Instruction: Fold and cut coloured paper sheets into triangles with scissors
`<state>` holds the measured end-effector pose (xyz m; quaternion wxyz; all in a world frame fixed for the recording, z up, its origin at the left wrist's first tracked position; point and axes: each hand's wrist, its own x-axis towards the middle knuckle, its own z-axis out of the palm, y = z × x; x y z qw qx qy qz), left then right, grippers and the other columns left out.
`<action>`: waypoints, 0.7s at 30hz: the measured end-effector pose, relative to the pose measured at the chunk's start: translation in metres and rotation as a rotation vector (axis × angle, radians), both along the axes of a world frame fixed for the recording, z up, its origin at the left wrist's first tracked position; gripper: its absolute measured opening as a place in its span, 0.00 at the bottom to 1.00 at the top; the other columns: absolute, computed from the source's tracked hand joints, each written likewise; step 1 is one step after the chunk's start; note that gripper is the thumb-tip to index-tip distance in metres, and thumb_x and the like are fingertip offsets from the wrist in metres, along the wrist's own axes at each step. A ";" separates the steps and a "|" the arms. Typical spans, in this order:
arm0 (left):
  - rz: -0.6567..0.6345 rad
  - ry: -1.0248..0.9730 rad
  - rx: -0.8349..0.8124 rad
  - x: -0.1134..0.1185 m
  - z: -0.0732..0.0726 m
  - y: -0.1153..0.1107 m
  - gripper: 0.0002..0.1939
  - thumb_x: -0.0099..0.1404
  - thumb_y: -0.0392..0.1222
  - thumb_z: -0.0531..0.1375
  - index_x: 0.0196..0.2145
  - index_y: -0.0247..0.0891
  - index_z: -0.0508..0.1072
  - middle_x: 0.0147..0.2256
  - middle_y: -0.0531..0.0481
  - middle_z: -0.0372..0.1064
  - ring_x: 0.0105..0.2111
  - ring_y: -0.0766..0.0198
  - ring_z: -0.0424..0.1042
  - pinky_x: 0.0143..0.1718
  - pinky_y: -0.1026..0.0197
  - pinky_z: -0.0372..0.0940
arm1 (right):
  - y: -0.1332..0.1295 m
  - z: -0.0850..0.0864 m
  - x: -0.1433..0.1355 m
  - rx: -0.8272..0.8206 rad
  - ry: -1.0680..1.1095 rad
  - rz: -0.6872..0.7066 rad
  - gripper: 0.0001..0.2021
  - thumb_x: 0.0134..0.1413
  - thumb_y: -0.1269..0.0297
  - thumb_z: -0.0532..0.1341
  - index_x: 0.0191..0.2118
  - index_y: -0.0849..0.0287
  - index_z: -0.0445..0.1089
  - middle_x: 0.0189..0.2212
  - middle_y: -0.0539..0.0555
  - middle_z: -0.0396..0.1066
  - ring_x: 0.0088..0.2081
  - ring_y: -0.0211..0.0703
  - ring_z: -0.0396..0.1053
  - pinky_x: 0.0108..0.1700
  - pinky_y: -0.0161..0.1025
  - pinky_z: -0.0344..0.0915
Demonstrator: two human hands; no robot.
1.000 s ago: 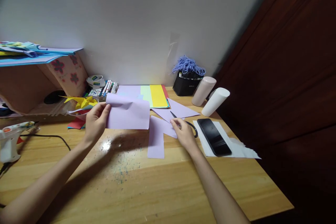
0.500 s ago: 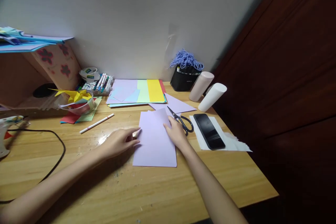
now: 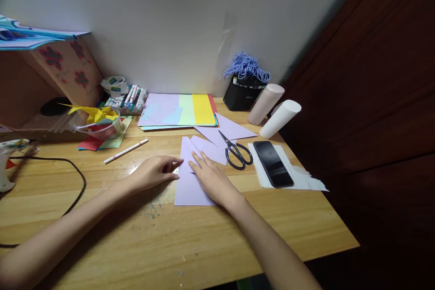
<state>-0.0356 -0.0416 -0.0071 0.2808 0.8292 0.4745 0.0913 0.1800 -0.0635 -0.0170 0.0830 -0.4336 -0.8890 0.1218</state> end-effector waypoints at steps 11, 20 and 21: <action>0.057 -0.020 0.001 0.001 -0.009 0.000 0.34 0.54 0.51 0.58 0.56 0.43 0.52 0.28 0.53 0.67 0.27 0.64 0.65 0.27 0.65 0.54 | -0.004 0.010 0.003 0.007 -0.036 0.114 0.22 0.54 0.75 0.48 0.55 0.55 0.57 0.59 0.55 0.50 0.61 0.47 0.42 0.56 0.50 0.52; -0.111 0.017 0.053 -0.001 -0.006 0.002 0.26 0.59 0.50 0.53 0.55 0.46 0.56 0.33 0.51 0.69 0.31 0.63 0.65 0.30 0.65 0.56 | -0.003 0.012 0.007 -0.005 -0.061 0.145 0.23 0.54 0.74 0.48 0.56 0.55 0.55 0.59 0.52 0.49 0.61 0.46 0.41 0.57 0.49 0.50; -0.123 0.021 0.059 -0.002 -0.007 0.002 0.26 0.60 0.50 0.52 0.55 0.46 0.56 0.34 0.51 0.69 0.31 0.63 0.65 0.30 0.64 0.56 | -0.003 0.012 0.007 -0.008 -0.057 0.145 0.23 0.54 0.74 0.48 0.56 0.55 0.56 0.59 0.52 0.50 0.61 0.45 0.41 0.57 0.49 0.50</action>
